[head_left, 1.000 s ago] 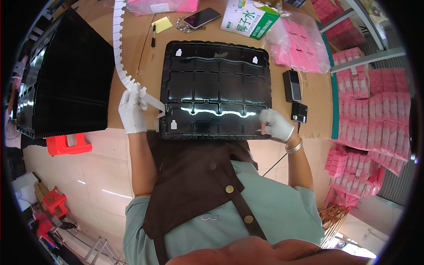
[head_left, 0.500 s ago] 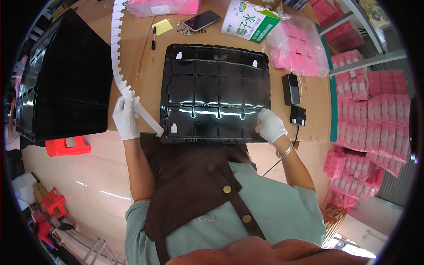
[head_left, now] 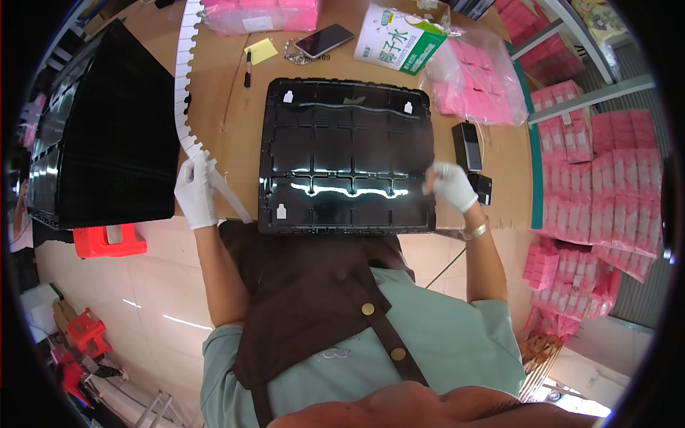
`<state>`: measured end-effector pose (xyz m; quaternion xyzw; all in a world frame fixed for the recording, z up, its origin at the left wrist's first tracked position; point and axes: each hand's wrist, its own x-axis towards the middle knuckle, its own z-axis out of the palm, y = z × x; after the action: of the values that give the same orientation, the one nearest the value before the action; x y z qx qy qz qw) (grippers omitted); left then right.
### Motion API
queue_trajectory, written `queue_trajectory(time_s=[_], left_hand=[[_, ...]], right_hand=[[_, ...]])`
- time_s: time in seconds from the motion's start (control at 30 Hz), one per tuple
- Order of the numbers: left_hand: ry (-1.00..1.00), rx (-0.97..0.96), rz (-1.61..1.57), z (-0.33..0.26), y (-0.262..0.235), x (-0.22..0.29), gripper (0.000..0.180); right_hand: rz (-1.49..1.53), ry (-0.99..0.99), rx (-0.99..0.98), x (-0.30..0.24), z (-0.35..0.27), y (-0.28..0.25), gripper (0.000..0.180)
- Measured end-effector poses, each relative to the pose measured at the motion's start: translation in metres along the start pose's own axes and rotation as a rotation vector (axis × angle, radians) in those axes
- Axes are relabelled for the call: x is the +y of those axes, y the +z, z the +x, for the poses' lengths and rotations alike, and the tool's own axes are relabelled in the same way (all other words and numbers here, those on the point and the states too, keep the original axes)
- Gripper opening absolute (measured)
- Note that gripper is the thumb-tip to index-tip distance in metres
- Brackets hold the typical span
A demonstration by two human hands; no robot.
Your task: The person applies adhesive tabs from a strip onto the corners of a black plastic tray by hand, then places and presses a pink protective sheet onto the tray.
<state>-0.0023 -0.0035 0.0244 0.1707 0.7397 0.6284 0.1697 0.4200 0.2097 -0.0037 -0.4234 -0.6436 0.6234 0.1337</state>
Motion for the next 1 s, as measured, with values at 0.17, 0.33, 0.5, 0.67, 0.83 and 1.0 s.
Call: queue_trajectory(time_s=[0.17,0.33,0.5,0.67,0.83,1.0], left_hand=[[0.1,0.031,0.027,0.012,-0.02,0.011,0.022],[0.095,-0.055,0.088,0.009,-0.033,0.004,0.019],[0.031,-0.036,0.045,0.008,-0.03,-0.014,0.017],[-0.019,-0.107,0.089,0.013,-0.016,-0.022,0.016],[-0.001,-0.124,0.119,0.012,-0.004,-0.023,0.017],[-0.022,-0.114,0.123,0.013,0.001,-0.023,0.017]], right_hand=[[-0.501,-0.082,0.472,-0.028,0.104,0.001,0.015],[-0.952,-0.16,0.426,-0.046,0.157,-0.009,0.01],[-0.751,-0.099,0.264,-0.04,0.167,-0.032,0.007],[-0.858,-0.072,0.397,-0.047,0.161,-0.013,0.006],[-0.932,-0.041,0.499,-0.043,0.165,-0.007,0.006],[-0.663,-0.274,0.25,-0.029,0.169,-0.04,0.009]])
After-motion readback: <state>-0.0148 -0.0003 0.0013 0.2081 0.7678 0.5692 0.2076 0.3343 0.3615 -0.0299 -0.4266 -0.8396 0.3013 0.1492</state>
